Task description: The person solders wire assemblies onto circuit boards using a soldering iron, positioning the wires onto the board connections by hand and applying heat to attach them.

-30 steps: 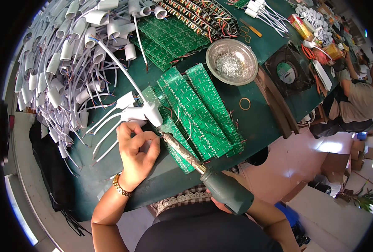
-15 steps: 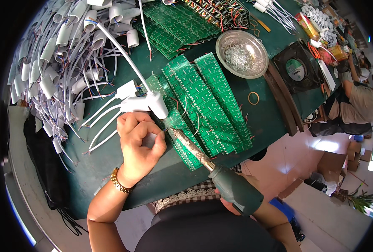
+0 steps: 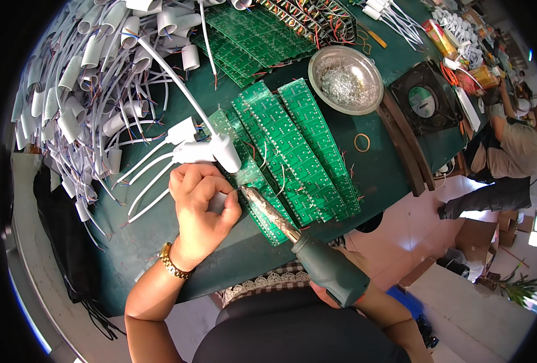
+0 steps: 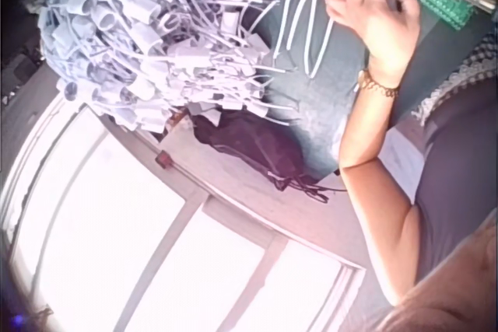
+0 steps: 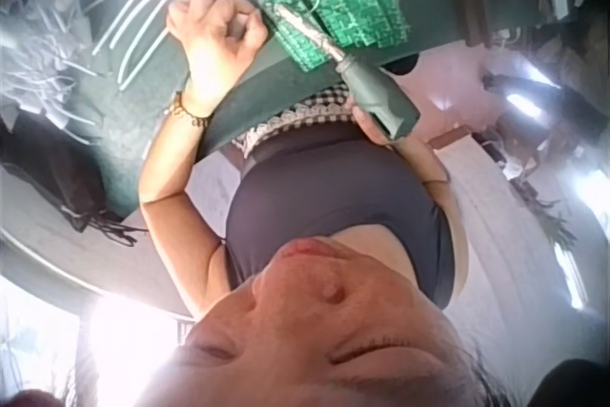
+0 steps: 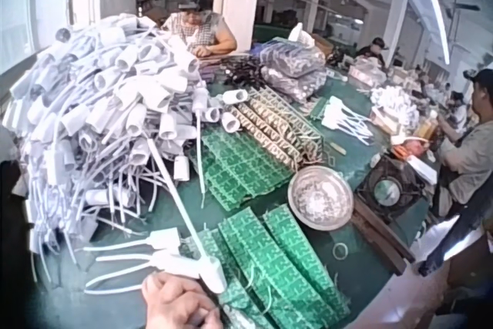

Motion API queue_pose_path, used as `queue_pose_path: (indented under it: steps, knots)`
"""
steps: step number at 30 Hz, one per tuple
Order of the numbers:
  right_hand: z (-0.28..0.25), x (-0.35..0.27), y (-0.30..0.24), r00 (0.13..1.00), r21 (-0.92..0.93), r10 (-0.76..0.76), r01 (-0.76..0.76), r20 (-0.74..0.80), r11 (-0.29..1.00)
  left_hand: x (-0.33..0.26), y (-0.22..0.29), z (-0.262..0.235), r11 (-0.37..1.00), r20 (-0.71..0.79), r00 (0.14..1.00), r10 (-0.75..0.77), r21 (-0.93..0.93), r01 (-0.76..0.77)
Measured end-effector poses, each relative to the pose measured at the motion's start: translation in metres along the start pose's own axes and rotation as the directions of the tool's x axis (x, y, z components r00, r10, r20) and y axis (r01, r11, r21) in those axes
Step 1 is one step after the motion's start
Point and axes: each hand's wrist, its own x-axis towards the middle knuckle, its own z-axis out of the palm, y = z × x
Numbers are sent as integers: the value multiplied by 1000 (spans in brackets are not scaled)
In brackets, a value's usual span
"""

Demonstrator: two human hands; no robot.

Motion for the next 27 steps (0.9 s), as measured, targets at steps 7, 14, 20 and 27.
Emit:
queue_pose_path:
  steps: [7,14,20,27]
  knots:
    - [0,3,-1,999,-15,-25,26,41,1000,-1,1,1,1000,-7,1000,-10,11,10]
    - [2,-4,7,998,-160,-53,55,17,986,-1,0,0,1000,-6,1000,-10,8,10]
    - [10,-7,17,993,-30,-84,82,-86,996,-1,0,0,1000,-11,1000,-3,9,3]
    - [-9,-2,-4,982,72,172,-178,82,981,0,-1,0,1000,-10,1000,7,4,-7]
